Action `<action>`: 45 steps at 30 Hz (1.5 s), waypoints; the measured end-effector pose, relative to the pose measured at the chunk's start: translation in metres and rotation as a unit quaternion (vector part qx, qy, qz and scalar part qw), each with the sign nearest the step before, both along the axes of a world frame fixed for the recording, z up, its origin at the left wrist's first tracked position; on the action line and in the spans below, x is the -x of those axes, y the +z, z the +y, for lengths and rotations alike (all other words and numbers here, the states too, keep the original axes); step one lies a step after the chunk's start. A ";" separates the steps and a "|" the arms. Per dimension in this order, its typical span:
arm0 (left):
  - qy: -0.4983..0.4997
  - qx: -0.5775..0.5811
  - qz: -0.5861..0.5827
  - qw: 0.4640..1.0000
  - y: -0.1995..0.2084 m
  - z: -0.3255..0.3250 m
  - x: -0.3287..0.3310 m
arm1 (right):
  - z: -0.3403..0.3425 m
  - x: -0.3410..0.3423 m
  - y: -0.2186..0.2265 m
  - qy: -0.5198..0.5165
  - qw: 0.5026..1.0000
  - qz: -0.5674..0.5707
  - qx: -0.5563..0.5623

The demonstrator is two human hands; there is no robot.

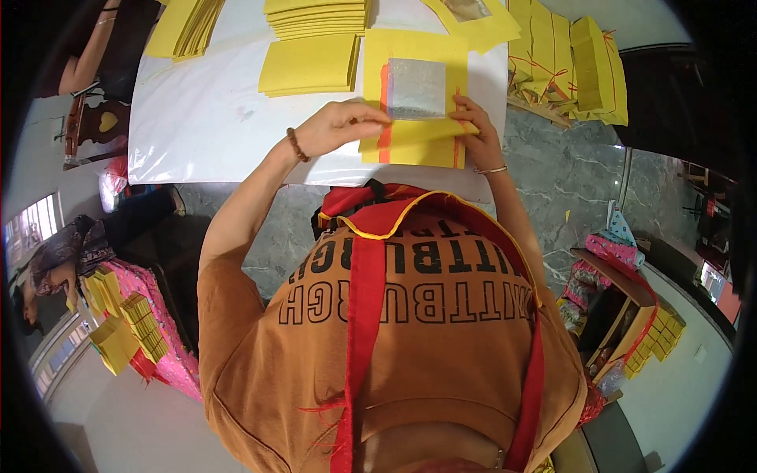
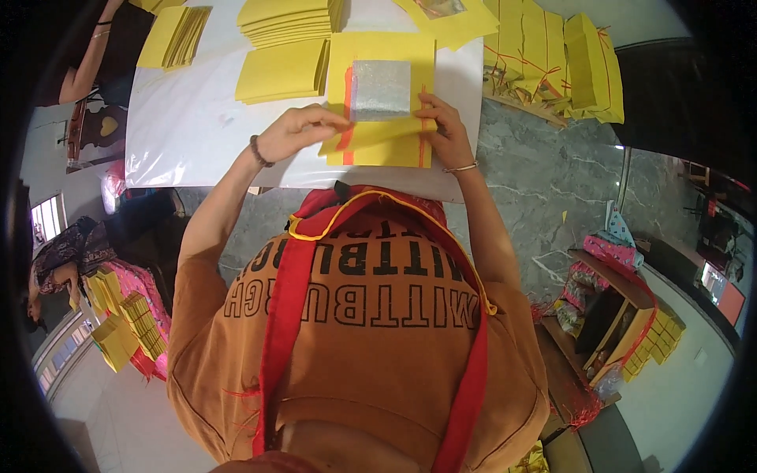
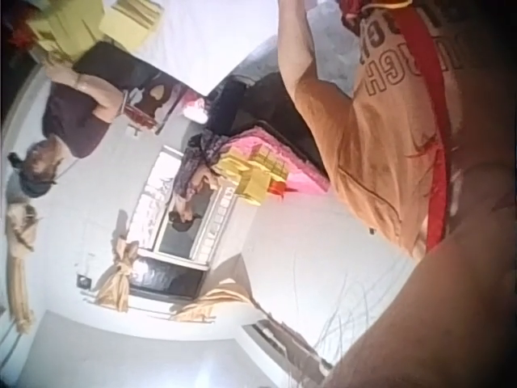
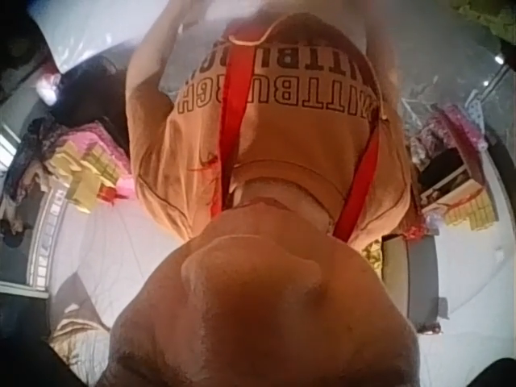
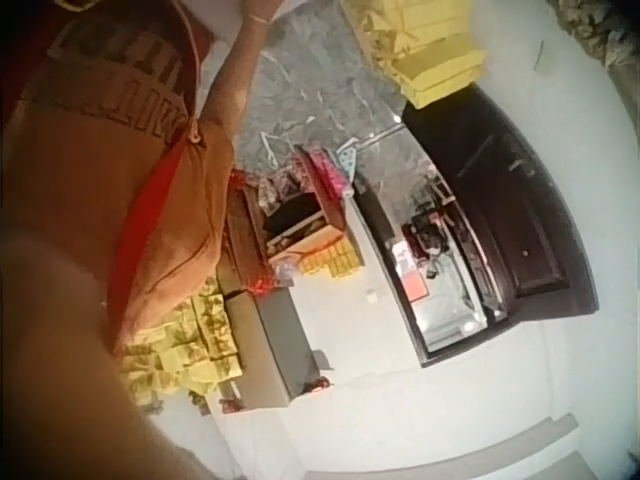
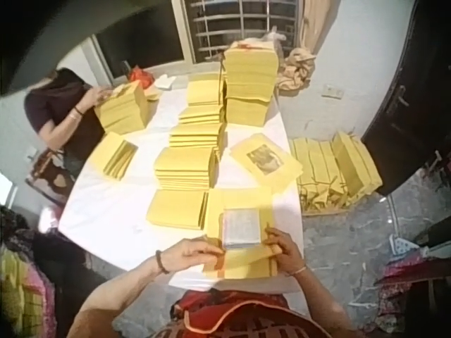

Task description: Folding yellow paper sheets over silver inserts and stacking them.

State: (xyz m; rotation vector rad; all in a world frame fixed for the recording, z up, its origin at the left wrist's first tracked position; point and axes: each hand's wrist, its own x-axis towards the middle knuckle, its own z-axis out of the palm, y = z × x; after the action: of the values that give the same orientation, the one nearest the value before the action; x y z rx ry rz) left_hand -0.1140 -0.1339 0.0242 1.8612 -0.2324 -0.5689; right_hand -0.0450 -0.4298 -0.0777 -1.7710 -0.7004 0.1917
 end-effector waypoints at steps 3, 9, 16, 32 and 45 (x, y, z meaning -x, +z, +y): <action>-0.053 0.039 -0.137 0.988 0.001 0.006 0.002 | 0.003 0.000 -0.009 -0.008 0.986 0.116 -0.120; 0.063 -0.293 -0.370 0.880 -0.032 -0.019 0.009 | 0.003 -0.001 0.011 -0.014 0.983 0.136 -0.122; 0.066 -0.239 -0.380 0.891 -0.015 -0.022 0.045 | -0.016 0.023 0.057 0.050 0.989 -0.120 0.072; 0.383 0.054 0.021 0.922 -0.061 -0.036 0.025 | 0.032 0.018 0.050 -0.182 0.973 0.108 0.089; 0.400 0.104 0.094 0.906 -0.054 -0.031 0.015 | 0.045 0.020 0.065 -0.249 0.941 0.146 0.174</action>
State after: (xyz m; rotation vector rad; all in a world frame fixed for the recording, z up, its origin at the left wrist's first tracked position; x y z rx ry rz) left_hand -0.1287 -0.1649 -0.0297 1.5039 0.5666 -0.1325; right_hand -0.0645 -0.3843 -0.0127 -2.1397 0.0134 0.2352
